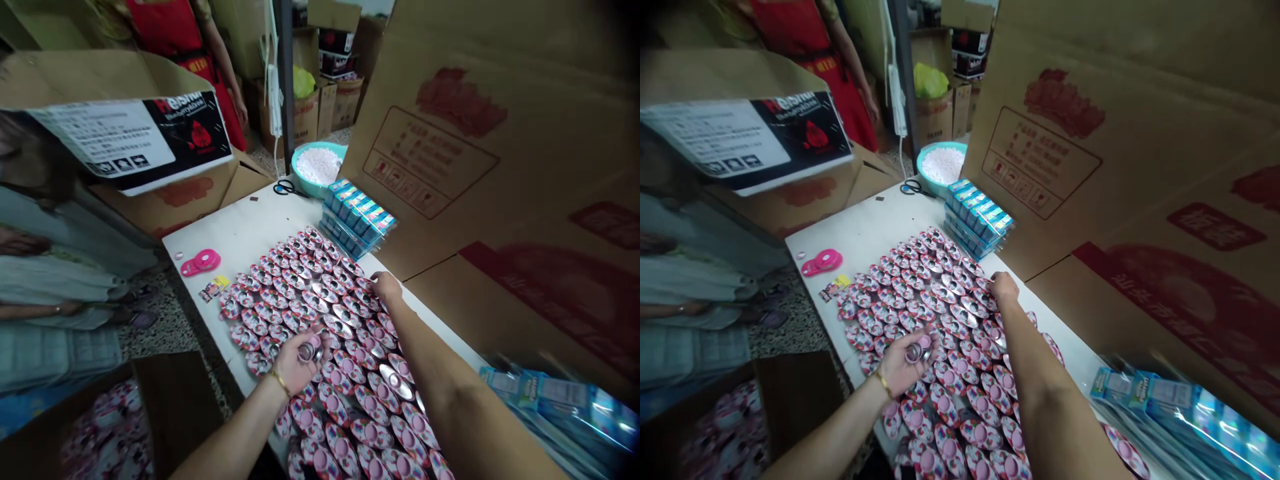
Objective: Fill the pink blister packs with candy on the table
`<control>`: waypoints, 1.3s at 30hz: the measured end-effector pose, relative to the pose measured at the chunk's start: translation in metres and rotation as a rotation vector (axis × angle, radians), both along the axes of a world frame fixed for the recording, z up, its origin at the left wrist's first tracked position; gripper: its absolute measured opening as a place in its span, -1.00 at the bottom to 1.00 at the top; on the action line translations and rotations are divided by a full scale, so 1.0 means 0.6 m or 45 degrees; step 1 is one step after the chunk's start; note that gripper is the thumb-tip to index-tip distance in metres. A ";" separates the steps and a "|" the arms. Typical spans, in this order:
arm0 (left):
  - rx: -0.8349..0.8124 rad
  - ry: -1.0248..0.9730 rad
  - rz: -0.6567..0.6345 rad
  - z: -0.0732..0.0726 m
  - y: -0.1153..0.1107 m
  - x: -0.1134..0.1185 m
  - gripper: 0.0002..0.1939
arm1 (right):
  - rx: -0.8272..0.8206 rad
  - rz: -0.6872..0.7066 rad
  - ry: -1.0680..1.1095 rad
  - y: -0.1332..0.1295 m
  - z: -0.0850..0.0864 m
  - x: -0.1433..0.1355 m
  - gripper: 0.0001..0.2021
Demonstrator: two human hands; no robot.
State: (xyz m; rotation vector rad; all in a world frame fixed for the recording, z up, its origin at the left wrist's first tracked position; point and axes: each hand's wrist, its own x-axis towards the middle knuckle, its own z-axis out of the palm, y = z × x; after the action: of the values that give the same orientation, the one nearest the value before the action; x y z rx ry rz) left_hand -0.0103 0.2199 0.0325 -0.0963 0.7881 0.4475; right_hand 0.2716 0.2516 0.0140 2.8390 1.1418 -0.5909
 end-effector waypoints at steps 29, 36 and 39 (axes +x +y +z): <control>0.076 -0.047 0.007 -0.028 0.015 0.006 -0.82 | -0.195 0.121 -0.024 -0.005 -0.021 -0.021 -0.57; 0.069 -0.166 -0.038 -0.021 0.026 0.014 -0.75 | -0.180 0.103 -0.071 -0.024 -0.002 -0.034 -0.57; 0.074 -0.168 -0.065 -0.022 0.023 0.019 -0.74 | 0.258 0.348 0.019 -0.069 0.029 -0.116 -0.72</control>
State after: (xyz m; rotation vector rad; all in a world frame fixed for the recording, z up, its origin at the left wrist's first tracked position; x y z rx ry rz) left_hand 0.0009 0.2335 0.0196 -0.0508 0.6458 0.4112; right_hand 0.2021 0.2103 0.0313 2.7635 1.6426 -0.5048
